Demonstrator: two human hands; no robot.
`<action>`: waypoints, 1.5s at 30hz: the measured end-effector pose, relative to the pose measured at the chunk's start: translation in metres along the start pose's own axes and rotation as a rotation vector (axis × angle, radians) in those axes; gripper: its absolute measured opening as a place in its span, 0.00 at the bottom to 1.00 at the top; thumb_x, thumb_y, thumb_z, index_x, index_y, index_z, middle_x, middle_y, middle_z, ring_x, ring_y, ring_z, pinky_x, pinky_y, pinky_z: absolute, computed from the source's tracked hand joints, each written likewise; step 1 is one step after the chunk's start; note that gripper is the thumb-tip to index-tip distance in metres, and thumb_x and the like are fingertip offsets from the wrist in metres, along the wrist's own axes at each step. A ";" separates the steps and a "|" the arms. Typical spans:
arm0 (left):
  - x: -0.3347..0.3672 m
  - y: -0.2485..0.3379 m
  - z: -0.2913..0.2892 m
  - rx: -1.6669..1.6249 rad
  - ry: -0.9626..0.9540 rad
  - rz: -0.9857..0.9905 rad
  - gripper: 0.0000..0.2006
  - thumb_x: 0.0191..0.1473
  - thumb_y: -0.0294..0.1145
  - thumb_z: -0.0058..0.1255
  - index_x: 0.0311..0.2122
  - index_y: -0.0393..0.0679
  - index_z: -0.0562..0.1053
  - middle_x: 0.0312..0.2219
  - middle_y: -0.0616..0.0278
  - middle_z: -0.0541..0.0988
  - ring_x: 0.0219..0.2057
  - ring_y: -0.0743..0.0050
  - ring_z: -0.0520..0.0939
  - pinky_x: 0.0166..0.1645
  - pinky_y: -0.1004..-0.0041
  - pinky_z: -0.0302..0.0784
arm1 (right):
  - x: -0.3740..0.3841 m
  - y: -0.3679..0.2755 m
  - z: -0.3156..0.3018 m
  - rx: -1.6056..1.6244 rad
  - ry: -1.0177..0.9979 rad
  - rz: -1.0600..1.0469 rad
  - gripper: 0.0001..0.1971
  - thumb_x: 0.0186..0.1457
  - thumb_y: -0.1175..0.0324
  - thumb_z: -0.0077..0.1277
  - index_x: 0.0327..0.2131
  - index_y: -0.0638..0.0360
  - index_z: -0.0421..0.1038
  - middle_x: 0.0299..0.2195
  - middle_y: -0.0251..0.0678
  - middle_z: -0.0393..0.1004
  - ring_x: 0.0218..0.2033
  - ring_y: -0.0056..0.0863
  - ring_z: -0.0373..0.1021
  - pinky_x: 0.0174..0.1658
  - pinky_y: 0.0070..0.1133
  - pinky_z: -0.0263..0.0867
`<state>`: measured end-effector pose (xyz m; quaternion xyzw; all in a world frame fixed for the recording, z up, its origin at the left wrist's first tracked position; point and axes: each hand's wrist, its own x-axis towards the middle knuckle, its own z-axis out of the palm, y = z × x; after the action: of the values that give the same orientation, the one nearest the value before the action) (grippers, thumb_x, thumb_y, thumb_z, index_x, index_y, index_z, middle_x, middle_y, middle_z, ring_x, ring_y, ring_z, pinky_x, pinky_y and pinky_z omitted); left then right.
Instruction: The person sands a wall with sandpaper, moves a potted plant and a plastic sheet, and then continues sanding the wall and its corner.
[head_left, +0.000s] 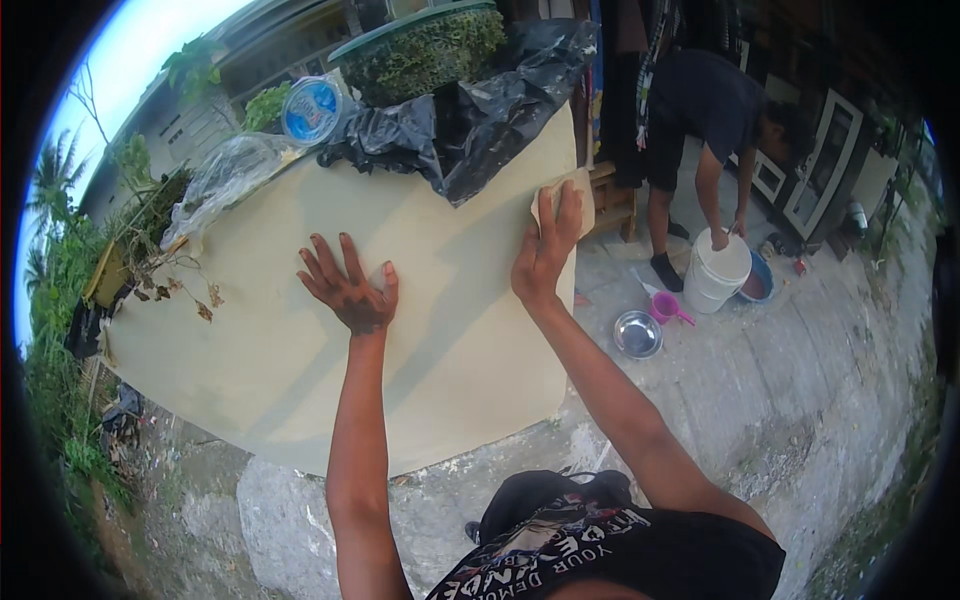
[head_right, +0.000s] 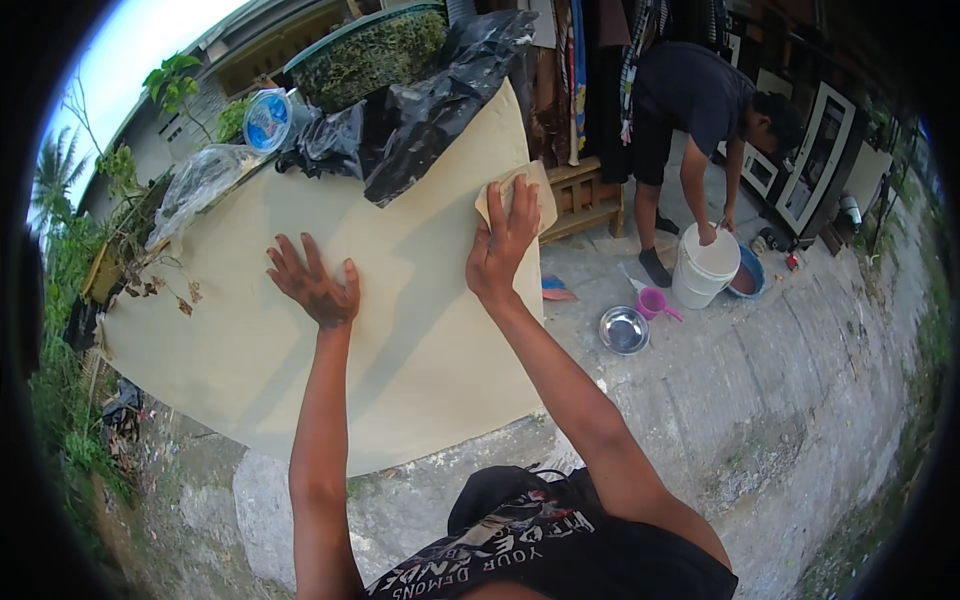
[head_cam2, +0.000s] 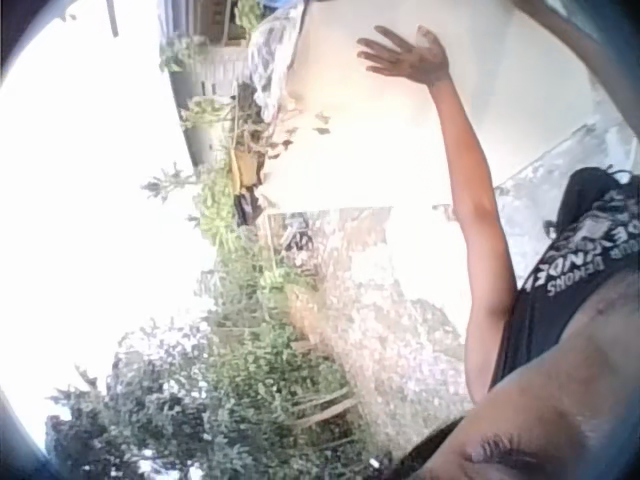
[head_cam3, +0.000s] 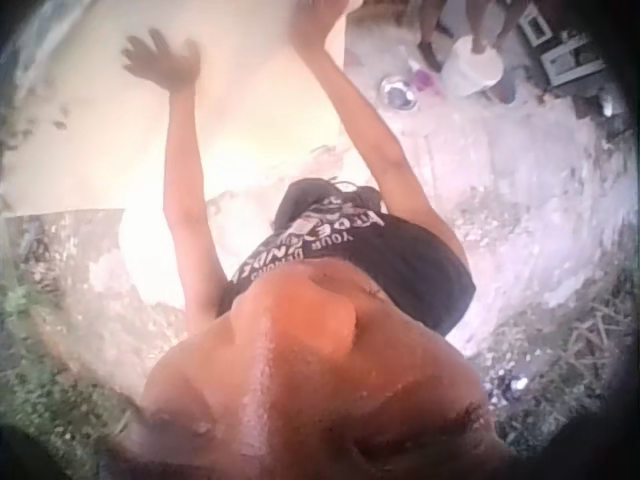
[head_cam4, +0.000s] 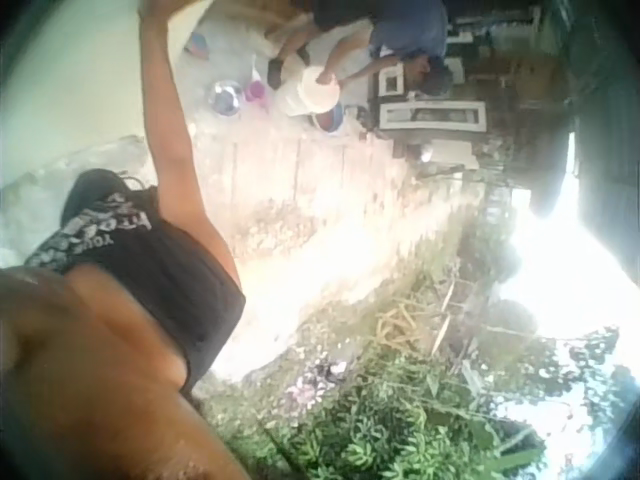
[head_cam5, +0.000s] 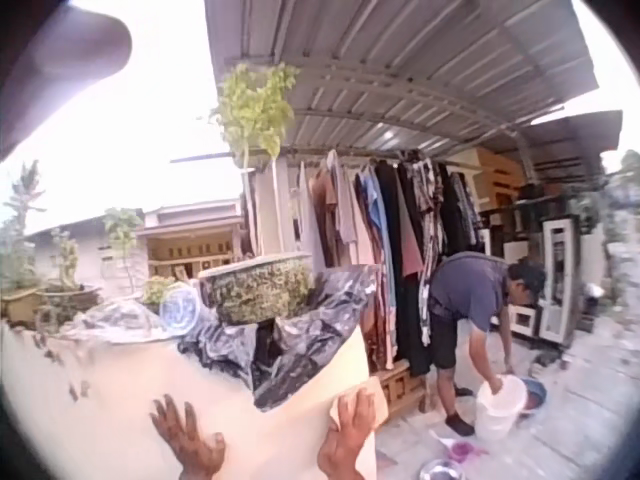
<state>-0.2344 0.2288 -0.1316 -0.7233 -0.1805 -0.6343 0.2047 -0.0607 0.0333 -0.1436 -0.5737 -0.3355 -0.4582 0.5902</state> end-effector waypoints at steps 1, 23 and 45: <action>-0.007 -0.011 -0.004 -0.032 -0.058 0.049 0.34 0.57 0.54 0.46 0.66 0.51 0.61 0.68 0.47 0.55 0.70 0.41 0.50 0.69 0.39 0.41 | -0.008 -0.002 0.002 -0.049 -0.047 -0.036 0.36 0.51 0.80 0.44 0.65 0.44 0.61 0.70 0.46 0.46 0.71 0.53 0.38 0.68 0.51 0.33; -0.045 -0.276 -0.077 0.169 0.020 0.047 0.36 0.63 0.59 0.32 0.68 0.45 0.56 0.69 0.45 0.49 0.70 0.40 0.47 0.69 0.41 0.37 | -0.027 -0.038 0.069 -0.312 0.054 -0.202 0.33 0.53 0.74 0.45 0.65 0.44 0.62 0.69 0.50 0.50 0.70 0.55 0.42 0.68 0.50 0.34; -0.066 -0.275 -0.066 0.088 0.091 0.018 0.32 0.62 0.54 0.37 0.67 0.49 0.60 0.69 0.51 0.53 0.70 0.45 0.52 0.69 0.44 0.41 | -0.043 -0.143 0.130 -0.304 -0.053 -0.062 0.38 0.50 0.75 0.50 0.67 0.43 0.57 0.71 0.43 0.45 0.72 0.53 0.37 0.70 0.49 0.27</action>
<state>-0.4422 0.4284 -0.1712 -0.6855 -0.1922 -0.6563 0.2498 -0.1919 0.1794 -0.1149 -0.6576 -0.2956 -0.5064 0.4730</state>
